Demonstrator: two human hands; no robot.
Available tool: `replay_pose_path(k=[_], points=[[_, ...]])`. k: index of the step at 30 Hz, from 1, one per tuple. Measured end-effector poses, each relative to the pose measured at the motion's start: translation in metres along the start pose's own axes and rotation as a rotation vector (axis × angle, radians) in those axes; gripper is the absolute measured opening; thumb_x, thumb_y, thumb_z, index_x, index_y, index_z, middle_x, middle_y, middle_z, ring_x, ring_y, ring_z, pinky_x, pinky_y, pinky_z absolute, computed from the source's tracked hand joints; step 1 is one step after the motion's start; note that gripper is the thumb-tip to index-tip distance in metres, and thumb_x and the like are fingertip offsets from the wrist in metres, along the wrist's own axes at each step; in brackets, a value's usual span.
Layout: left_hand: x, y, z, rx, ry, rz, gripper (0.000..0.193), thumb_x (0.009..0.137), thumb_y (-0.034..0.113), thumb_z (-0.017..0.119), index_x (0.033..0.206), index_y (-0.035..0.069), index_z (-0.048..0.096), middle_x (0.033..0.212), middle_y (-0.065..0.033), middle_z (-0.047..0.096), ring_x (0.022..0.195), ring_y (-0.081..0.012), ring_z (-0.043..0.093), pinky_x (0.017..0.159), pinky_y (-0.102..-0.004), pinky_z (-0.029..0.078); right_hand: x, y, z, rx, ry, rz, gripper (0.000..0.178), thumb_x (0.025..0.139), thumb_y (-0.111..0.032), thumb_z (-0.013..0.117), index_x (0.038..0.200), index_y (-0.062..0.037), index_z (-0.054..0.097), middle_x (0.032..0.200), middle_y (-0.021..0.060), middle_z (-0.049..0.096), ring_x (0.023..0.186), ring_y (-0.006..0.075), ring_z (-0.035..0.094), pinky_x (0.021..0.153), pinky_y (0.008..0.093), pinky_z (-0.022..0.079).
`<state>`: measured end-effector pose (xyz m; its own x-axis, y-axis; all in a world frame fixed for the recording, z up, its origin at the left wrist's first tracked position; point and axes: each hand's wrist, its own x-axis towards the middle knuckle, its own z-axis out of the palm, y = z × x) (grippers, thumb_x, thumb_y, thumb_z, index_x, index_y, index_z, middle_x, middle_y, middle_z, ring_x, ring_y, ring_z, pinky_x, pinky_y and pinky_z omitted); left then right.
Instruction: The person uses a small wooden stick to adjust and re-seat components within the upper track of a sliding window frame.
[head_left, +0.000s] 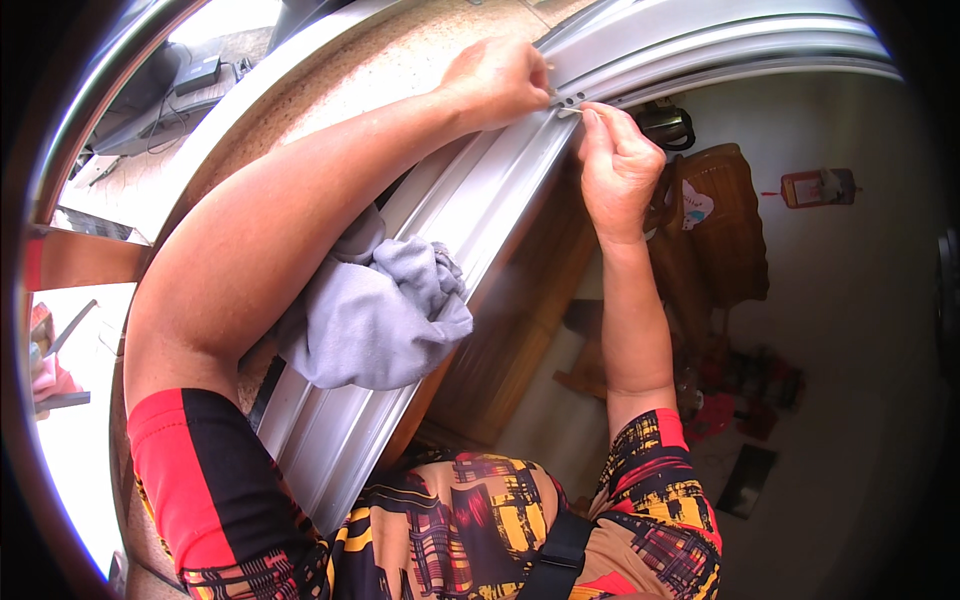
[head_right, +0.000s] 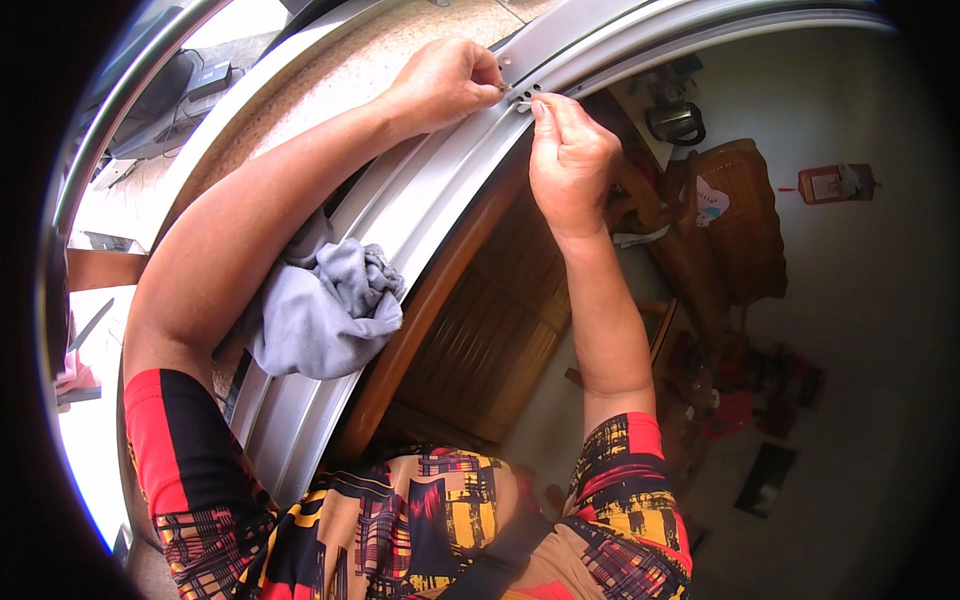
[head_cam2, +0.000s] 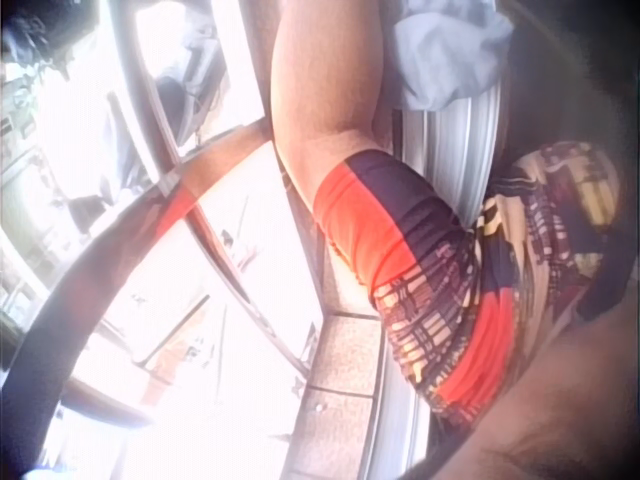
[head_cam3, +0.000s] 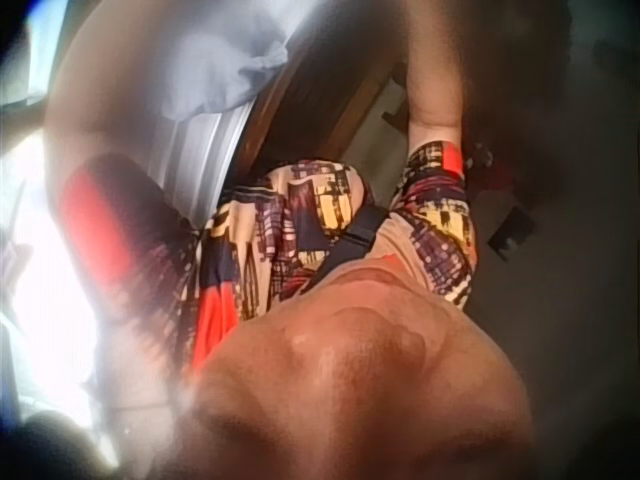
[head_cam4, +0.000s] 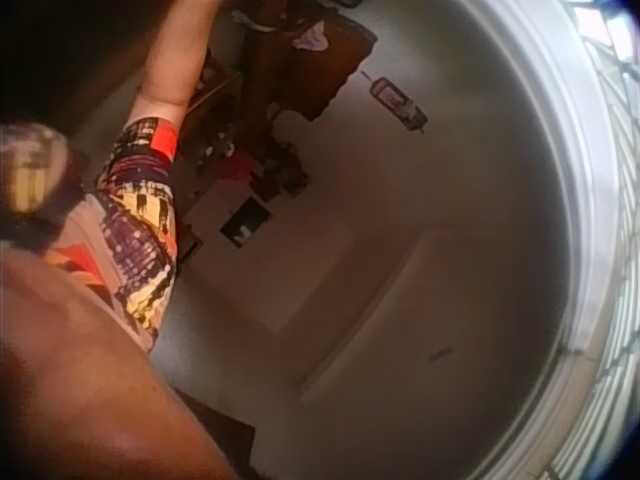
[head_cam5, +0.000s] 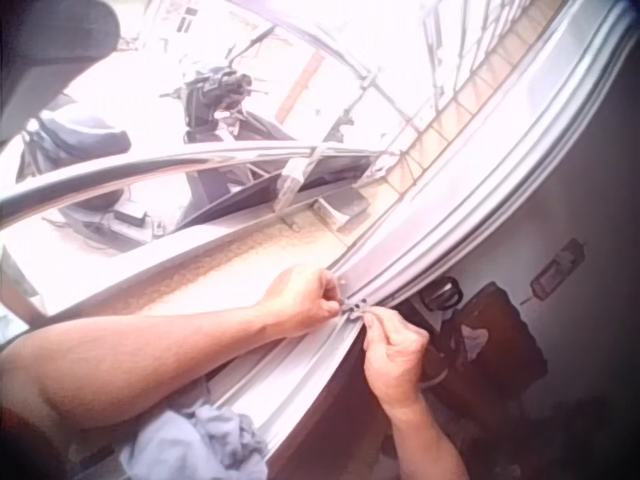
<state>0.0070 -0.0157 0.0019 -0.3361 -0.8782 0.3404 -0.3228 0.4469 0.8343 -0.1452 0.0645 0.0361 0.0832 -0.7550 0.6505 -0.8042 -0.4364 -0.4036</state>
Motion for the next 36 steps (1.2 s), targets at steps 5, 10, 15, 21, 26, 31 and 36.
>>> replay_pose_path(k=[5,10,15,21,26,31,36], points=[[0.000,-0.001,-0.001,0.010,-0.002,0.006,0.015,0.071,0.016,0.070,0.081,0.004,0.071,0.075,-0.0109,0.069,0.071,-0.0209,0.067,0.069,-0.0331,0.052,0.001,0.013,0.012,-0.108,0.035,-0.163,0.008,0.082,0.001,0.064,0.090,0.0023,0.067,0.079,0.0183,0.067,0.070,0.0293,0.068,0.064,0.0312,0.052],[0.001,0.000,-0.001,0.006,-0.005,0.003,0.016,0.071,0.016,0.070,0.082,0.004,0.071,0.075,-0.0107,0.069,0.071,-0.0206,0.067,0.069,-0.0328,0.052,-0.004,0.014,0.010,0.035,-0.023,0.007,0.010,0.082,0.002,0.063,0.091,0.0025,0.068,0.082,0.0183,0.068,0.070,0.0294,0.068,0.064,0.0310,0.052],[-0.001,0.001,-0.002,-0.001,-0.011,0.000,0.016,0.071,0.016,0.070,0.082,0.004,0.071,0.075,-0.0109,0.069,0.071,-0.0204,0.067,0.070,-0.0328,0.052,-0.006,0.011,0.009,0.063,-0.024,0.035,0.010,0.082,0.001,0.064,0.090,0.0023,0.068,0.081,0.0182,0.068,0.070,0.0302,0.067,0.064,0.0311,0.052],[-0.001,0.000,-0.003,0.006,0.002,0.008,0.017,0.071,0.016,0.070,0.082,0.004,0.071,0.075,-0.0110,0.069,0.071,-0.0202,0.067,0.069,-0.0327,0.052,0.008,0.000,0.009,-0.151,0.000,-0.251,0.007,0.082,-0.001,0.064,0.088,0.0003,0.067,0.078,0.0172,0.067,0.069,0.0323,0.066,0.062,0.0320,0.051],[-0.005,0.003,-0.005,-0.004,-0.015,0.003,0.017,0.071,0.016,0.070,0.082,0.004,0.071,0.076,-0.0112,0.069,0.072,-0.0202,0.067,0.069,-0.0327,0.052,0.004,-0.008,0.001,-0.072,-0.007,-0.082,0.007,0.082,-0.002,0.064,0.088,0.0002,0.068,0.078,0.0173,0.066,0.068,0.0320,0.066,0.062,0.0319,0.051],[-0.004,0.002,-0.005,-0.007,0.000,0.008,0.016,0.072,0.016,0.070,0.083,0.004,0.071,0.075,-0.0110,0.069,0.071,-0.0201,0.067,0.069,-0.0326,0.052,0.005,-0.003,0.007,-0.061,0.022,-0.111,0.007,0.083,-0.001,0.064,0.088,0.0007,0.068,0.076,0.0177,0.066,0.066,0.0309,0.065,0.060,0.0320,0.050],[-0.002,0.002,-0.004,-0.009,-0.019,-0.003,0.017,0.072,0.016,0.070,0.083,0.004,0.071,0.076,-0.0112,0.069,0.072,-0.0201,0.067,0.070,-0.0327,0.052,0.000,-0.004,0.005,0.051,-0.052,0.098,0.005,0.084,0.000,0.063,0.088,0.0015,0.067,0.064,0.0150,0.061,0.053,0.0182,0.058,0.054,0.0287,0.046]])
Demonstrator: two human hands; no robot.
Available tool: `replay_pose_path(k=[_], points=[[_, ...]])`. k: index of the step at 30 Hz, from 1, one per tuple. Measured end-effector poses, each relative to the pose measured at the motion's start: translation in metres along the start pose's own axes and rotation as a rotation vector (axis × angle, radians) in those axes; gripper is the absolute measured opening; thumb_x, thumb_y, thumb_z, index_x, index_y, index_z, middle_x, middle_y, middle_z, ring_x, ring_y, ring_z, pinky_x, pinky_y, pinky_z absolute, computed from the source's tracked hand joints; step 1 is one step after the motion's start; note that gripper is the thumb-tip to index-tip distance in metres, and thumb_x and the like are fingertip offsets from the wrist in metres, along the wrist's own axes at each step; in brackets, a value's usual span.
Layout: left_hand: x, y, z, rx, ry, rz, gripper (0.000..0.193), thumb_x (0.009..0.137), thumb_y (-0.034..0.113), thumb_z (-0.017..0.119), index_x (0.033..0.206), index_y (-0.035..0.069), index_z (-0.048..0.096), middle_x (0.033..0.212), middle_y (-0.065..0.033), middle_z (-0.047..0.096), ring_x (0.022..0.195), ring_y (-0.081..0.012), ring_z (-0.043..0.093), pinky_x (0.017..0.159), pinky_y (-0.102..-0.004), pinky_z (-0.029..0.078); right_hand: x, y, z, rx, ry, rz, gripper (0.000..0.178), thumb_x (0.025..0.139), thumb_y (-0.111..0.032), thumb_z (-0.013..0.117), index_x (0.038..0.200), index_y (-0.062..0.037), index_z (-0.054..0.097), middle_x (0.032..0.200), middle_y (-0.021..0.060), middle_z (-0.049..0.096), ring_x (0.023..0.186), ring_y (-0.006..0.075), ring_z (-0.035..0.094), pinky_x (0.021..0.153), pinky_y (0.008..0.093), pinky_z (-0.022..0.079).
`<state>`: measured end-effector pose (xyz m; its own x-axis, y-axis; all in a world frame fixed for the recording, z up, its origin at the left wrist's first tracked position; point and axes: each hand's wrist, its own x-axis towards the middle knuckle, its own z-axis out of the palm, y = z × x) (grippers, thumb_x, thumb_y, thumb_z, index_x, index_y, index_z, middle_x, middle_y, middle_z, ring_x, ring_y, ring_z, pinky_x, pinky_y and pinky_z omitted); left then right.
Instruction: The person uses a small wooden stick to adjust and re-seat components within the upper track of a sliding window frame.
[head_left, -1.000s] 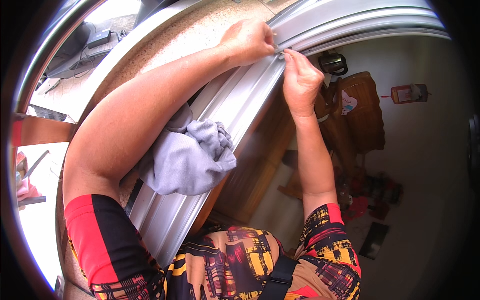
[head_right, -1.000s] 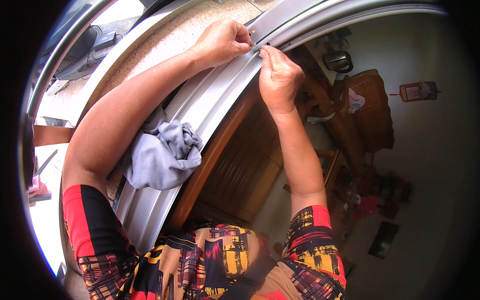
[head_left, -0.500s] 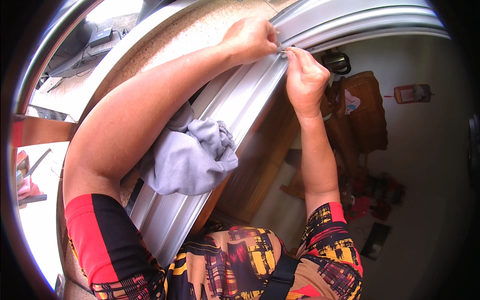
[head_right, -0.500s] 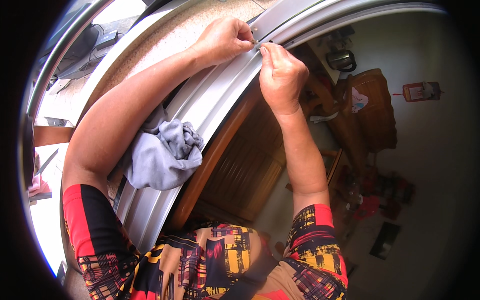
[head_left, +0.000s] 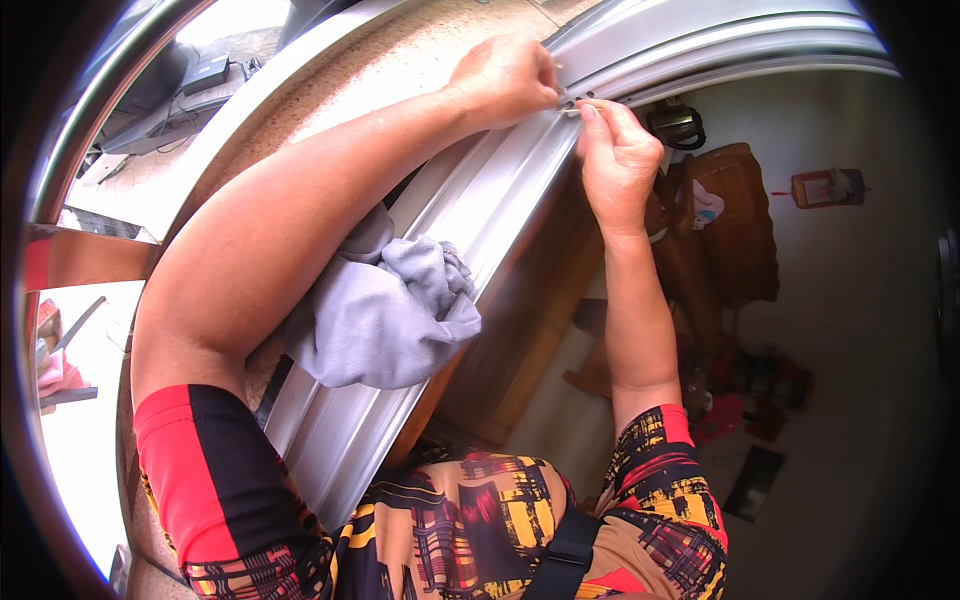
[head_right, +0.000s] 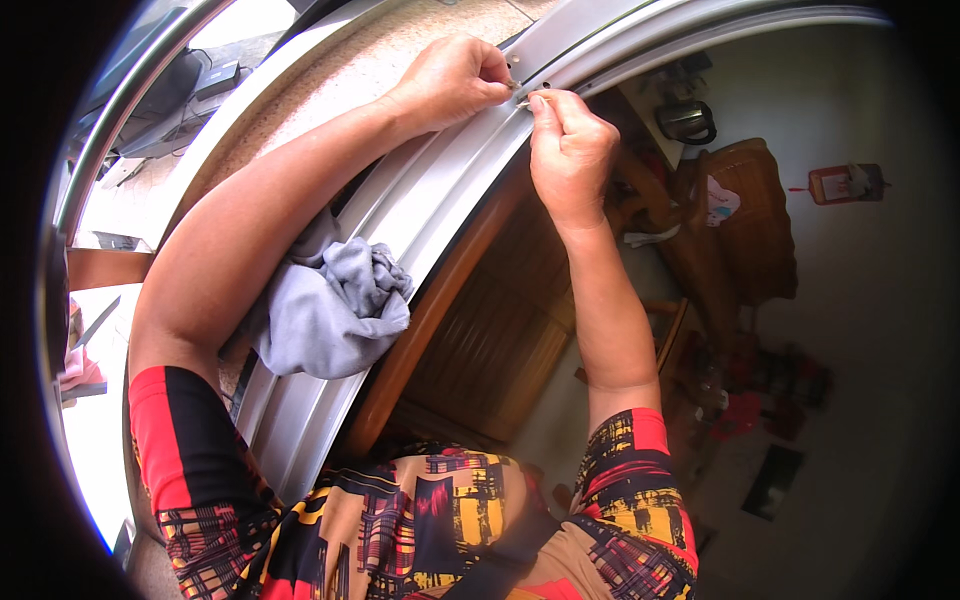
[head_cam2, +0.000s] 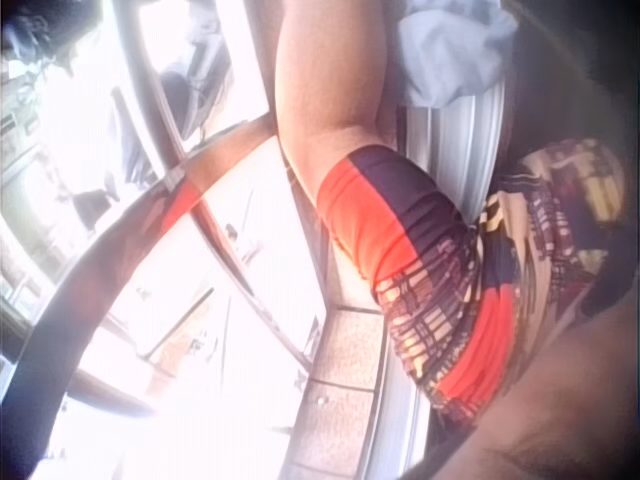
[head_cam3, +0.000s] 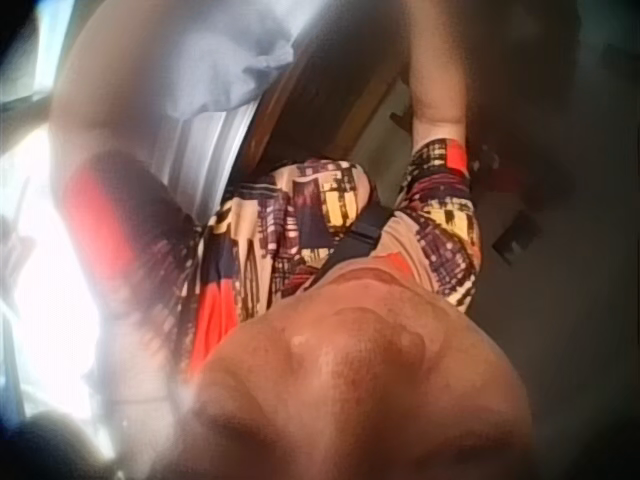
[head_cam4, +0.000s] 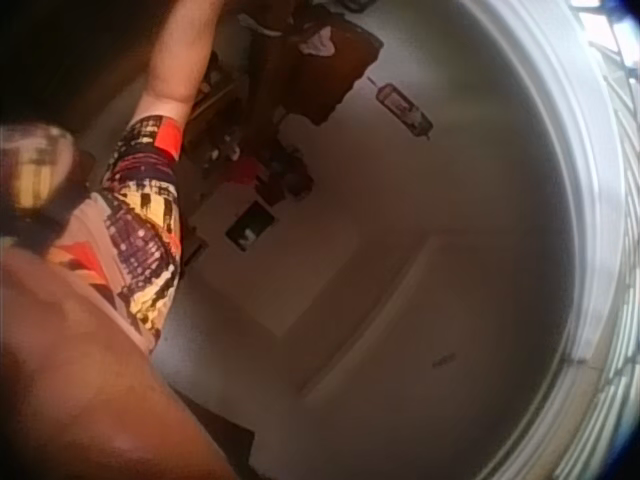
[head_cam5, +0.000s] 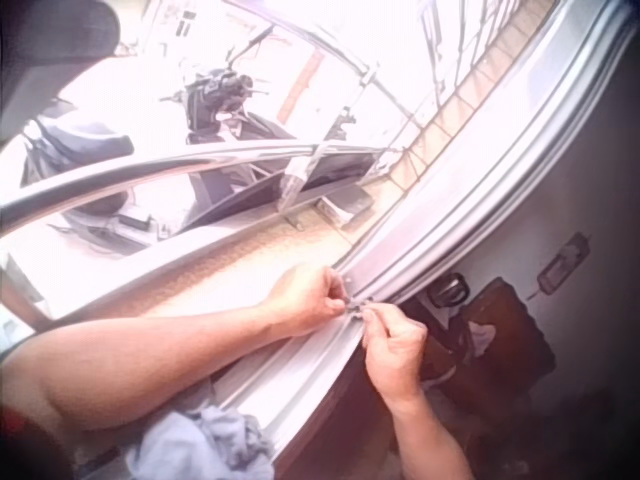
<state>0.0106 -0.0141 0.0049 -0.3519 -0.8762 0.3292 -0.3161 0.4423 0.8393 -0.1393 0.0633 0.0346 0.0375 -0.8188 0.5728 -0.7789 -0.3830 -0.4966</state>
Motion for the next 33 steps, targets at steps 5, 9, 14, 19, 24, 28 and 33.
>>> replay_pose_path(k=[5,9,14,19,24,28,33], points=[[-0.001,-0.001,0.000,0.017,0.005,0.001,0.018,0.072,0.017,0.071,0.083,0.004,0.071,0.077,-0.0115,0.069,0.073,-0.0202,0.067,0.070,-0.0327,0.052,0.003,-0.005,-0.005,0.002,0.021,0.013,0.004,0.085,0.000,0.063,0.087,0.0026,0.065,0.063,0.0142,0.061,0.053,0.0167,0.056,0.053,0.0281,0.046],[0.000,-0.002,0.001,0.020,0.011,0.005,0.018,0.072,0.018,0.071,0.083,0.004,0.071,0.077,-0.0115,0.069,0.073,-0.0205,0.067,0.071,-0.0328,0.052,0.005,0.004,-0.002,-0.074,0.073,-0.080,0.005,0.084,-0.002,0.064,0.087,0.0012,0.066,0.068,0.0171,0.063,0.056,0.0250,0.061,0.055,0.0303,0.047],[0.002,-0.001,0.002,0.022,0.001,0.002,0.019,0.072,0.018,0.071,0.083,0.003,0.071,0.077,-0.0114,0.069,0.073,-0.0204,0.067,0.071,-0.0328,0.052,0.008,0.009,0.003,-0.146,0.073,-0.184,0.005,0.084,-0.004,0.065,0.087,0.0001,0.066,0.068,0.0181,0.063,0.058,0.0290,0.062,0.055,0.0314,0.048],[0.001,-0.002,0.002,0.020,0.006,0.004,0.019,0.072,0.018,0.071,0.084,0.003,0.071,0.077,-0.0115,0.069,0.073,-0.0201,0.067,0.071,-0.0329,0.052,0.006,-0.009,-0.006,0.087,-0.041,0.129,0.005,0.085,-0.002,0.063,0.088,0.0009,0.066,0.062,0.0142,0.060,0.052,0.0185,0.057,0.054,0.0283,0.046],[0.003,-0.003,0.003,0.018,-0.002,0.002,0.018,0.072,0.018,0.071,0.083,0.004,0.071,0.076,-0.0114,0.069,0.072,-0.0198,0.067,0.070,-0.0328,0.052,0.005,0.005,-0.008,-0.086,0.054,-0.063,0.004,0.085,-0.002,0.063,0.087,0.0002,0.066,0.066,0.0145,0.062,0.055,0.0221,0.058,0.055,0.0289,0.047],[0.002,-0.003,0.003,0.017,0.000,-0.005,0.018,0.072,0.017,0.070,0.083,0.004,0.071,0.076,-0.0114,0.069,0.072,-0.0197,0.067,0.070,-0.0327,0.052,0.005,0.010,-0.001,-0.214,0.098,-0.261,0.004,0.083,-0.006,0.064,0.086,-0.0033,0.066,0.072,0.0160,0.064,0.062,0.0319,0.062,0.057,0.0334,0.049],[0.002,-0.003,0.003,0.016,-0.014,-0.022,0.014,0.072,0.016,0.069,0.083,0.008,0.073,0.081,-0.0120,0.070,0.080,-0.0233,0.067,0.075,-0.0350,0.052,0.008,0.006,0.000,-0.388,0.001,-0.326,0.003,0.083,-0.008,0.064,0.083,-0.0051,0.065,0.072,0.0151,0.064,0.065,0.0334,0.063,0.058,0.0365,0.050]])
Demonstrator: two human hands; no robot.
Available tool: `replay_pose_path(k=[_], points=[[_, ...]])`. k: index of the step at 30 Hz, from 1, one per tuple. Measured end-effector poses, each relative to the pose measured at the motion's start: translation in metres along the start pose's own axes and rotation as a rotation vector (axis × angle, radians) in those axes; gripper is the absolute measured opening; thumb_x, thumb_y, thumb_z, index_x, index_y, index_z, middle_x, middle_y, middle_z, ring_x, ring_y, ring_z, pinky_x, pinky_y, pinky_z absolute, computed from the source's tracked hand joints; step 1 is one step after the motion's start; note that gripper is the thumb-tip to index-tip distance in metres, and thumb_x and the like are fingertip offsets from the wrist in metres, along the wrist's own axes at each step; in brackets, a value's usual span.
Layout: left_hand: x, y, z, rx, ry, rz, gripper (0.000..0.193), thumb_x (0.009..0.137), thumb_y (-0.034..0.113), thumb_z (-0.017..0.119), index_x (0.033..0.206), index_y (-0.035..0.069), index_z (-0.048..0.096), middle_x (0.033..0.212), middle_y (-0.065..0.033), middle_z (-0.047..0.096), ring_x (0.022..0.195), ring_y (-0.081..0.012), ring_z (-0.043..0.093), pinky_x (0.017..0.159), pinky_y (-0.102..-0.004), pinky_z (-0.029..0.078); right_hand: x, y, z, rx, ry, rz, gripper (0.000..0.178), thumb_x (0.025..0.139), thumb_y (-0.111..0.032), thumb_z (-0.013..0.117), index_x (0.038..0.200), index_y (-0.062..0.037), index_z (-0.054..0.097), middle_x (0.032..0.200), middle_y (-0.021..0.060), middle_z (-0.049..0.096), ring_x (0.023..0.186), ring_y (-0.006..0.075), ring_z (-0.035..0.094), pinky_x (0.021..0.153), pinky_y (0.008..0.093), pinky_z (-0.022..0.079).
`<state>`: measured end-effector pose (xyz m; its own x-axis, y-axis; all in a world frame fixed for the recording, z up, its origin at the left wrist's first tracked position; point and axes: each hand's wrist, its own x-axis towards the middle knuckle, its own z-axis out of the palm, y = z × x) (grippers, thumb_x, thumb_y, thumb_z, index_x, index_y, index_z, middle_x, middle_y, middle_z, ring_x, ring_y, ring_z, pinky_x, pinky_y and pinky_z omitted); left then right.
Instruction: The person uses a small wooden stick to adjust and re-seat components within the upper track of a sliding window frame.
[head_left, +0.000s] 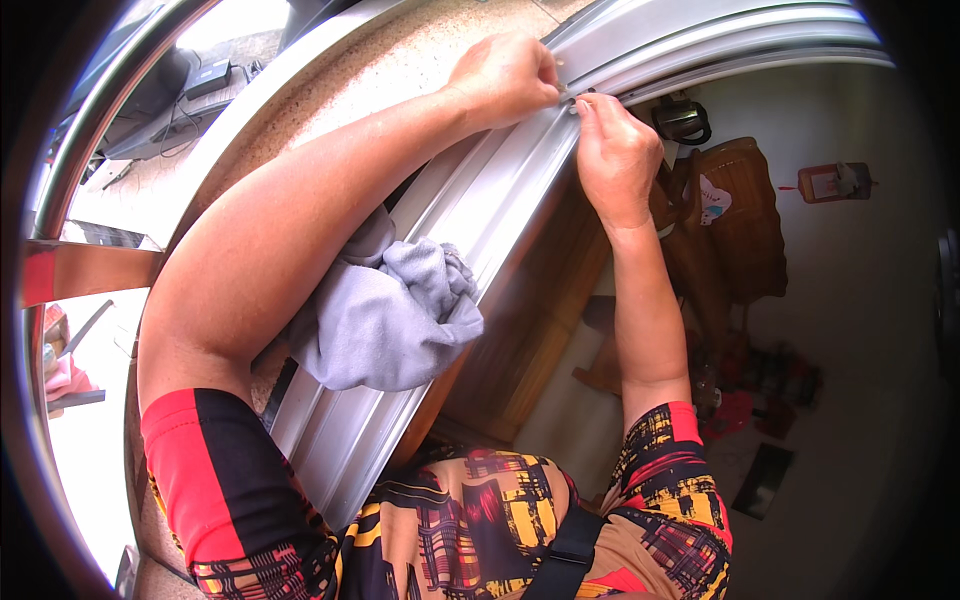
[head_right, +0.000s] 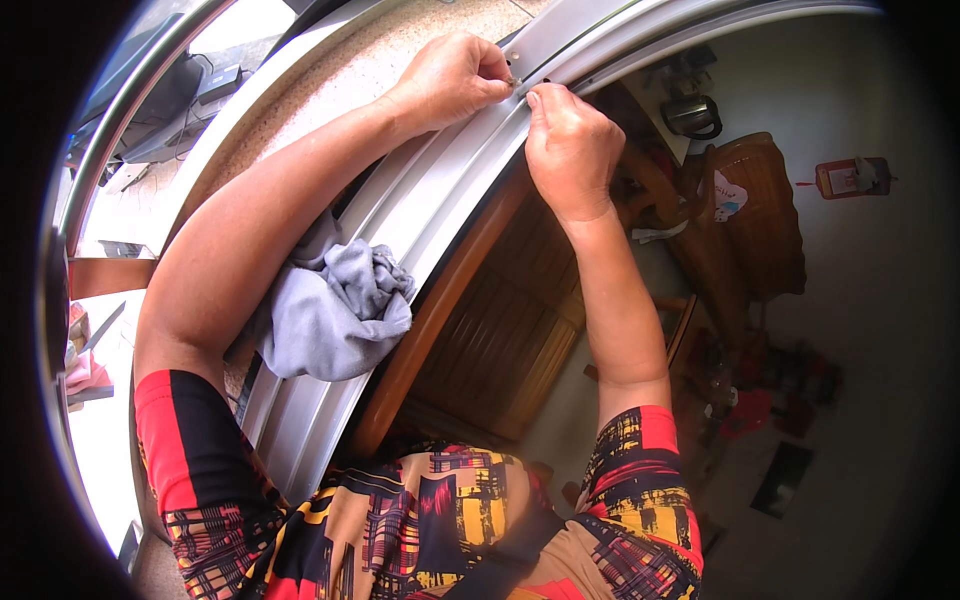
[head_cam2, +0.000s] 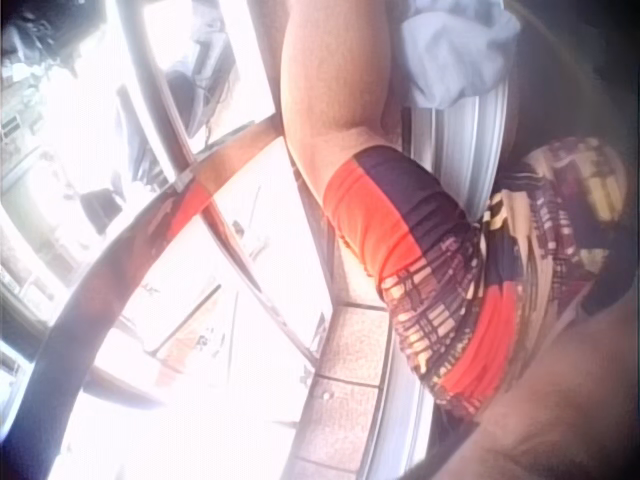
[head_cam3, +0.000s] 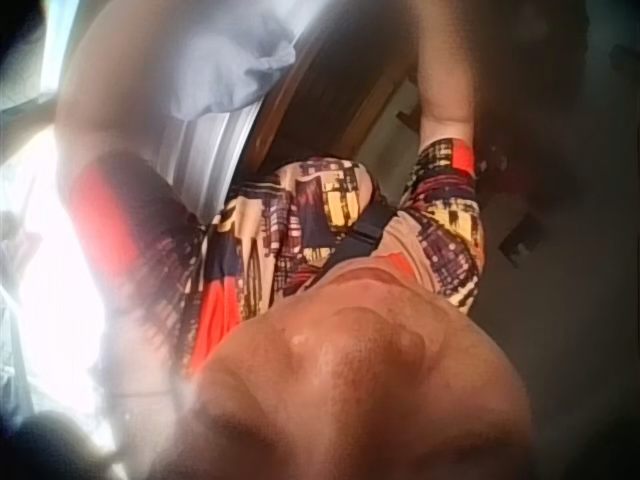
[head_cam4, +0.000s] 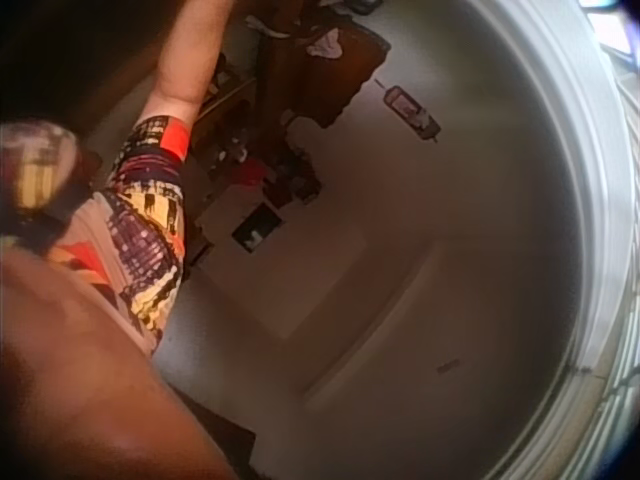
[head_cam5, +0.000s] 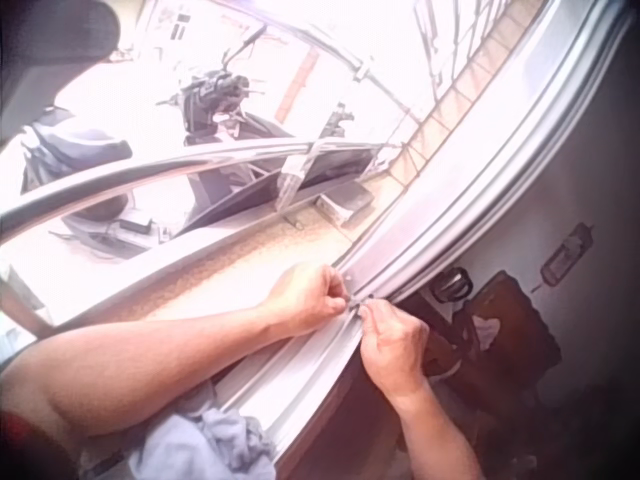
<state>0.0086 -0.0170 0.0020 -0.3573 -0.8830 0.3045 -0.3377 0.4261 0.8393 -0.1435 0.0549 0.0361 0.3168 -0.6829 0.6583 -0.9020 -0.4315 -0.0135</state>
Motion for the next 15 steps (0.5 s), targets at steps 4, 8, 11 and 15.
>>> replay_pose_path(k=[4,8,11,15], points=[[0.000,0.004,-0.001,-0.005,-0.021,-0.028,0.015,0.072,0.016,0.069,0.085,0.011,0.074,0.084,-0.0122,0.070,0.084,-0.0250,0.067,0.079,-0.0360,0.052,0.002,0.000,-0.003,0.099,-0.037,0.090,0.005,0.084,-0.009,0.064,0.082,-0.0046,0.065,0.070,0.0157,0.063,0.063,0.0343,0.062,0.056,0.0373,0.049],[0.000,0.006,0.000,-0.006,-0.008,-0.014,0.015,0.072,0.016,0.069,0.084,0.009,0.073,0.081,-0.0115,0.070,0.080,-0.0232,0.067,0.076,-0.0350,0.052,0.003,0.000,-0.009,0.202,-0.019,0.196,0.005,0.084,-0.009,0.064,0.084,-0.0041,0.065,0.068,0.0171,0.062,0.063,0.0353,0.062,0.055,0.0374,0.049],[0.000,0.003,0.000,0.001,0.021,0.024,0.017,0.072,0.017,0.070,0.082,0.003,0.071,0.075,-0.0110,0.069,0.072,-0.0199,0.067,0.070,-0.0327,0.052,0.004,0.001,-0.011,0.177,-0.012,0.180,0.005,0.084,-0.009,0.065,0.084,-0.0042,0.065,0.069,0.0177,0.062,0.063,0.0354,0.062,0.056,0.0368,0.049],[0.001,0.002,0.001,-0.011,0.016,0.028,0.017,0.072,0.016,0.070,0.082,0.003,0.070,0.075,-0.0111,0.069,0.071,-0.0197,0.067,0.070,-0.0326,0.052,0.003,0.003,-0.008,0.122,0.042,0.088,0.005,0.084,-0.010,0.065,0.085,-0.0048,0.065,0.071,0.0161,0.063,0.064,0.0346,0.062,0.056,0.0373,0.049]])
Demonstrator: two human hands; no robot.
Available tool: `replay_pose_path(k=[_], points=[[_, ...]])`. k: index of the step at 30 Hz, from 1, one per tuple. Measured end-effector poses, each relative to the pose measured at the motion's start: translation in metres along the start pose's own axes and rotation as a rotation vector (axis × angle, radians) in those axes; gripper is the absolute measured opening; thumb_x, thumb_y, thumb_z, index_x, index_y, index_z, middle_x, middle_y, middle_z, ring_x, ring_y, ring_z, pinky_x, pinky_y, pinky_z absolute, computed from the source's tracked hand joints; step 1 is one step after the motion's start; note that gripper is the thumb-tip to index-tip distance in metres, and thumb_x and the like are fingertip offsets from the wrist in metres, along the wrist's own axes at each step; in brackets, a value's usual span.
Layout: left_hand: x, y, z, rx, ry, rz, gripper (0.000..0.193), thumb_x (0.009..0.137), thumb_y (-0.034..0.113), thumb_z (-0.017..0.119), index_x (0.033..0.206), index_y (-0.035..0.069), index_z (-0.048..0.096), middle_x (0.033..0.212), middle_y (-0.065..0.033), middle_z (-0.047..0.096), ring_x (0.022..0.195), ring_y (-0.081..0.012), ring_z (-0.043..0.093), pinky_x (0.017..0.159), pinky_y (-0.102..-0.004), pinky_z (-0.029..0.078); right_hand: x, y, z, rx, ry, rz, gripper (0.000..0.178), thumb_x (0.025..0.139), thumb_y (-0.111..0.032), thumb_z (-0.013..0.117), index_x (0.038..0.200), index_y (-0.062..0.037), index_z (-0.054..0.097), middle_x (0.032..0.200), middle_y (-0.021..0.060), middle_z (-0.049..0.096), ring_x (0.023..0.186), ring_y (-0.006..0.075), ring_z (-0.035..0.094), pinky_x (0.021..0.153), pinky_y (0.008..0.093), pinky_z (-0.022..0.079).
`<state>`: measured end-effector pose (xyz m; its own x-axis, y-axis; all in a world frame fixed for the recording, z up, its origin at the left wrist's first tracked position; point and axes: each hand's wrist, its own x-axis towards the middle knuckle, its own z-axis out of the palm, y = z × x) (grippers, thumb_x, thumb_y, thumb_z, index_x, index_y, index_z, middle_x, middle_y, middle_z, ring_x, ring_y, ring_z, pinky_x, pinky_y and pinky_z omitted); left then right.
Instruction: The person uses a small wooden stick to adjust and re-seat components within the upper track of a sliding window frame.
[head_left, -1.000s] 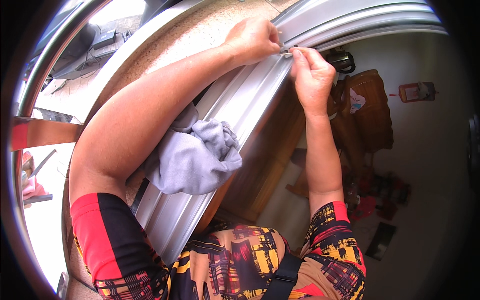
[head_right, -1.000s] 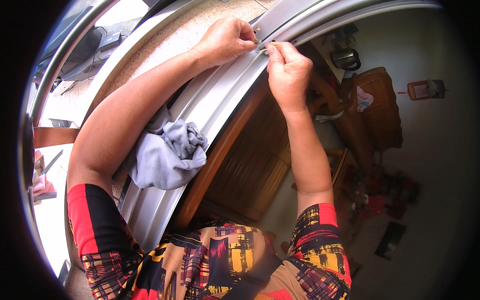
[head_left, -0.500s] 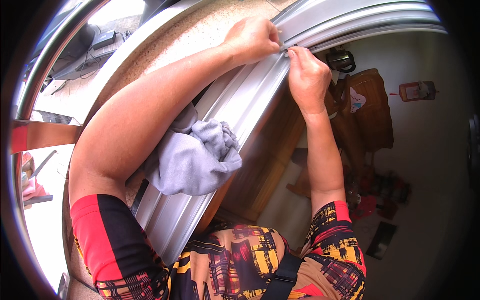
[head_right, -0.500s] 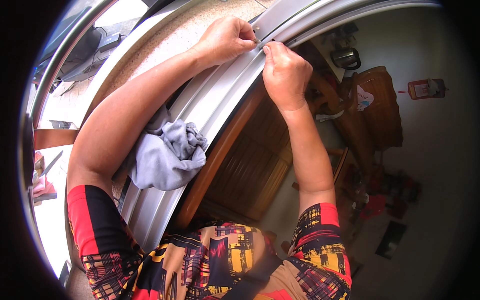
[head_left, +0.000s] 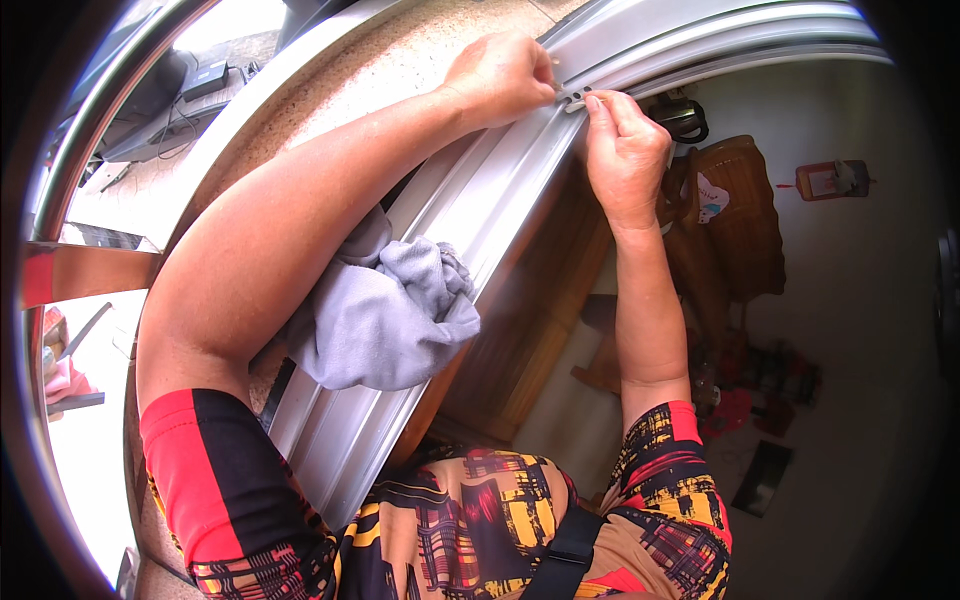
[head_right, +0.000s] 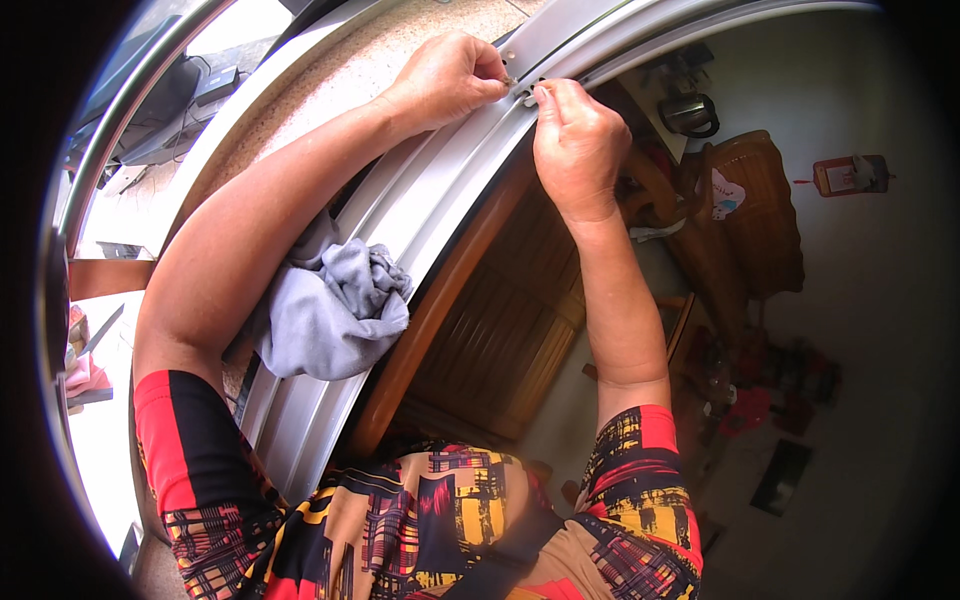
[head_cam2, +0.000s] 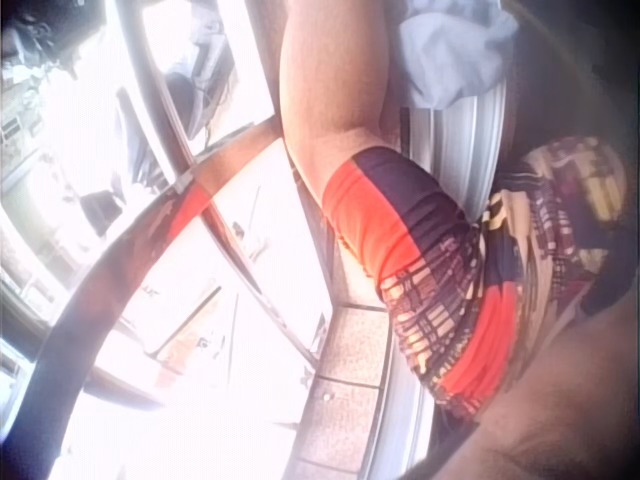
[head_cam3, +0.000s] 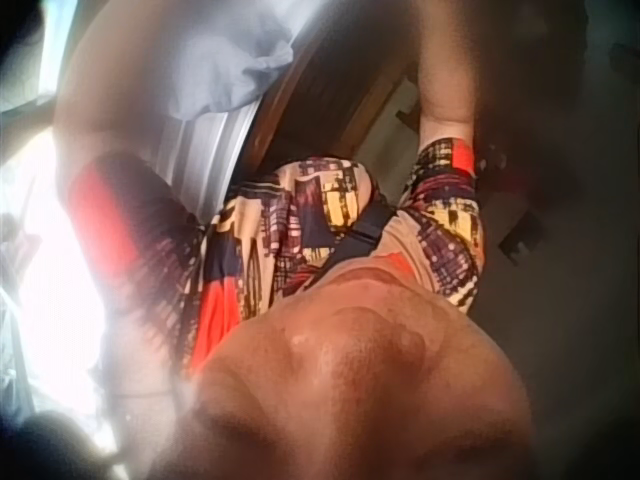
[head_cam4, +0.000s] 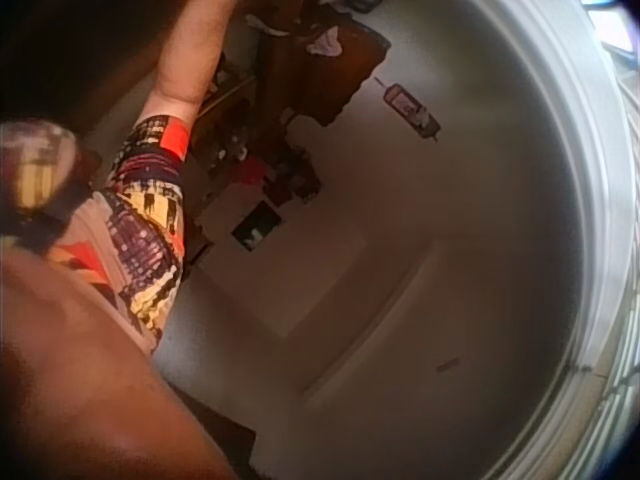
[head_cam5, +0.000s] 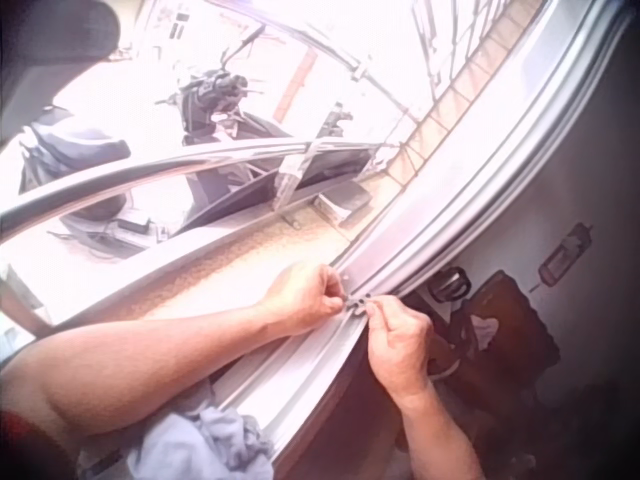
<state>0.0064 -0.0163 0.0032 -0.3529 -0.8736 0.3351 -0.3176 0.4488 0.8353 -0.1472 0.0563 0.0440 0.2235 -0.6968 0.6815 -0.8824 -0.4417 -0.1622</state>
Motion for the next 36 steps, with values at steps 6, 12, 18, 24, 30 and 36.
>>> replay_pose_path(k=[6,12,18,24,30,36], points=[[0.000,-0.002,0.000,0.008,0.008,0.007,0.017,0.072,0.015,0.070,0.082,0.002,0.070,0.075,-0.0110,0.069,0.071,-0.0190,0.067,0.070,-0.0321,0.052,-0.005,0.003,0.009,-0.082,-0.038,-0.071,0.006,0.083,-0.011,0.065,0.085,-0.0051,0.065,0.073,0.0137,0.065,0.065,0.0338,0.062,0.057,0.0382,0.049],[-0.001,0.000,-0.001,0.014,0.006,-0.004,0.017,0.073,0.015,0.070,0.083,0.002,0.070,0.076,-0.0110,0.069,0.071,-0.0186,0.067,0.070,-0.0316,0.052,-0.006,-0.001,0.001,0.091,-0.034,-0.001,0.006,0.083,-0.006,0.065,0.086,-0.0024,0.067,0.076,0.0163,0.065,0.067,0.0333,0.064,0.059,0.0351,0.051],[-0.002,-0.002,-0.002,0.015,0.003,0.003,0.016,0.074,0.015,0.071,0.083,0.002,0.071,0.076,-0.0109,0.069,0.071,-0.0183,0.066,0.070,-0.0318,0.052,-0.013,-0.005,-0.003,0.157,-0.010,0.022,0.008,0.080,-0.002,0.066,0.088,-0.0005,0.068,0.077,0.0153,0.066,0.068,0.0313,0.065,0.060,0.0327,0.051],[-0.001,-0.003,-0.001,0.010,0.001,0.004,0.016,0.074,0.015,0.070,0.083,0.002,0.070,0.075,-0.0102,0.069,0.070,-0.0178,0.066,0.069,-0.0316,0.052,-0.021,-0.003,-0.004,-0.122,-0.038,-0.230,0.017,0.075,-0.001,0.070,0.091,-0.0038,0.069,0.069,0.0088,0.063,0.061,0.0243,0.062,0.054,0.0329,0.049],[-0.001,-0.004,-0.001,-0.001,-0.005,0.010,0.015,0.074,0.014,0.070,0.083,0.002,0.070,0.074,-0.0098,0.068,0.069,-0.0169,0.066,0.067,-0.0308,0.051,-0.020,0.000,-0.006,-0.196,-0.082,-0.304,0.019,0.074,-0.002,0.069,0.093,-0.0043,0.069,0.065,0.0067,0.059,0.058,0.0226,0.058,0.051,0.0327,0.046],[-0.001,-0.005,0.000,-0.002,-0.020,0.000,0.015,0.074,0.014,0.070,0.082,0.001,0.070,0.074,-0.0098,0.068,0.069,-0.0163,0.065,0.067,-0.0304,0.051,-0.020,0.001,-0.010,-0.198,-0.151,-0.303,0.018,0.076,-0.004,0.067,0.094,-0.0044,0.068,0.067,0.0073,0.061,0.059,0.0238,0.060,0.051,0.0336,0.047]])
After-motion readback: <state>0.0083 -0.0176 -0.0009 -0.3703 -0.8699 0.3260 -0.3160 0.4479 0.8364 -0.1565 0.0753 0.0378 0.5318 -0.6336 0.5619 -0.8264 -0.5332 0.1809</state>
